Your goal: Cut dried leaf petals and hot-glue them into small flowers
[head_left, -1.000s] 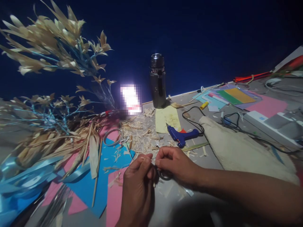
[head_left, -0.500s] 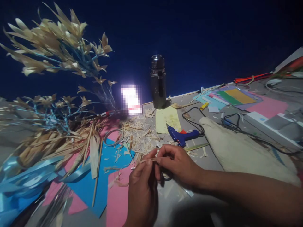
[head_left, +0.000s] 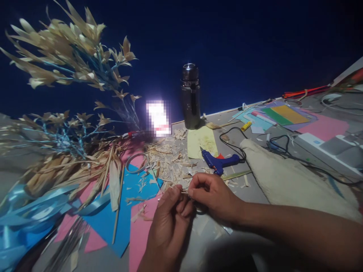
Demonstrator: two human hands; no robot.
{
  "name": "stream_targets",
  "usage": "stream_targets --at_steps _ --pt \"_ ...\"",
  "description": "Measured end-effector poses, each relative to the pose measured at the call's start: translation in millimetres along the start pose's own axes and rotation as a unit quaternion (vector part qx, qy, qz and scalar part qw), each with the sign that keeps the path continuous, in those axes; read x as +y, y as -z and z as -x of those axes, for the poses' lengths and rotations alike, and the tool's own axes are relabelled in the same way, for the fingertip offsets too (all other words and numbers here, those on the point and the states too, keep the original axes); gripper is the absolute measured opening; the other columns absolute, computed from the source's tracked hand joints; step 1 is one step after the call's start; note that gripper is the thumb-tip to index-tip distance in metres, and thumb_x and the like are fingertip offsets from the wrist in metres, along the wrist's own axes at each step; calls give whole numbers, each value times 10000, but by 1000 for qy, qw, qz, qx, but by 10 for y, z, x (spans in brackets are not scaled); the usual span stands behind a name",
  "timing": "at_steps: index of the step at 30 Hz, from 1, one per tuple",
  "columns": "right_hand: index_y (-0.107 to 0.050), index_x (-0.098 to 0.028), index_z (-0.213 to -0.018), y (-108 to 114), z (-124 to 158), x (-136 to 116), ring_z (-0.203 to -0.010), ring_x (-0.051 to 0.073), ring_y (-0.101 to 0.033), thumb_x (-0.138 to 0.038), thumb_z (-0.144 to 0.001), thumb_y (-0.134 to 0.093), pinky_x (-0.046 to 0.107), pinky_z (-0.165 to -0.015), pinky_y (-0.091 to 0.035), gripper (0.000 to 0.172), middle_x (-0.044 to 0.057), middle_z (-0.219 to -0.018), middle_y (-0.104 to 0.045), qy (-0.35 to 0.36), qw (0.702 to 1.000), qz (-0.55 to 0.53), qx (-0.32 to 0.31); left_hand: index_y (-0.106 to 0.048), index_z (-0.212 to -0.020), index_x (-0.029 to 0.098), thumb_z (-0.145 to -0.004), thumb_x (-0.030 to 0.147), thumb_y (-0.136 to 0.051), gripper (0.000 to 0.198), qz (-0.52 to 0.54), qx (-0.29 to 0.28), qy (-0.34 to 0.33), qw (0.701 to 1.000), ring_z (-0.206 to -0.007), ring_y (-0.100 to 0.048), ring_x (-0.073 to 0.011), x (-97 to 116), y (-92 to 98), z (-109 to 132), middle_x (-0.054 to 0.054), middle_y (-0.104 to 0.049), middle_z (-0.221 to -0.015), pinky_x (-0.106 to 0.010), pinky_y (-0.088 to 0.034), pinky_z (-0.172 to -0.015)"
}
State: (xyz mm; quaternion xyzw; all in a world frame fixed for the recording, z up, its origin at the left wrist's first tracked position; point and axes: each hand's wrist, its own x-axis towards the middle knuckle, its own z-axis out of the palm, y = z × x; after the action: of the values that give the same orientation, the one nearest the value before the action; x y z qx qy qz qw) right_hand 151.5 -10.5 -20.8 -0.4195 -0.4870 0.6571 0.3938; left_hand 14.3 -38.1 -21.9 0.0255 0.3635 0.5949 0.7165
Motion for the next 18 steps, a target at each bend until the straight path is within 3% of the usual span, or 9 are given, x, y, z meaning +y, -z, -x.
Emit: stream_targets --at_steps 3,7,9,13,18 --pt "-602 -190 -763 -14 1 7 -561 145 -597 -347 -758 -711 245 -517 -346 192 1 -617 -673 -26 999 -33 -30 -623 -639 131 -583 151 -970 352 -5 -15 -23 1000 -492 -361 -38 -14 -20 1 78 -430 -582 -159 -371 -440" --pt "-610 -179 -732 -17 -19 18 -547 138 -589 -325 -744 -705 248 -531 -346 175 12 -592 -686 -44 997 -58 -30 -650 -690 146 -696 299 -934 323 -53 -36 -84 994 -514 -387 -55 -55 -13 23 62 -461 -585 -171 -396 -494" --pt "-605 -176 -708 -15 -33 18 -513 122 -567 -299 -730 -688 239 -510 -332 150 2 -574 -670 -45 996 -71 -28 -725 -831 153 -724 379 -911 312 -90 -40 -92 991 -535 -425 -71 -77 7 55 49 -497 -584 -188 -416 -536" --pt "-583 -183 -687 -19 -54 23 -447 111 -548 -315 -730 -701 224 -464 -323 183 -26 -527 -629 -47 993 -103 -39 -716 -1253 196 -708 369 -922 608 -174 -29 -77 981 -590 -482 -94 -121 56 113 20 -595 -667 -209 -411 -582" --pt "-584 -186 -733 -33 -41 52 -546 166 -668 -295 -780 -684 249 -529 -435 155 24 -605 -713 -29 988 -132 -72 -728 -1252 165 -864 530 -755 534 -210 -9 -116 971 -579 -433 -106 -159 75 108 44 -478 -582 -223 -389 -567"
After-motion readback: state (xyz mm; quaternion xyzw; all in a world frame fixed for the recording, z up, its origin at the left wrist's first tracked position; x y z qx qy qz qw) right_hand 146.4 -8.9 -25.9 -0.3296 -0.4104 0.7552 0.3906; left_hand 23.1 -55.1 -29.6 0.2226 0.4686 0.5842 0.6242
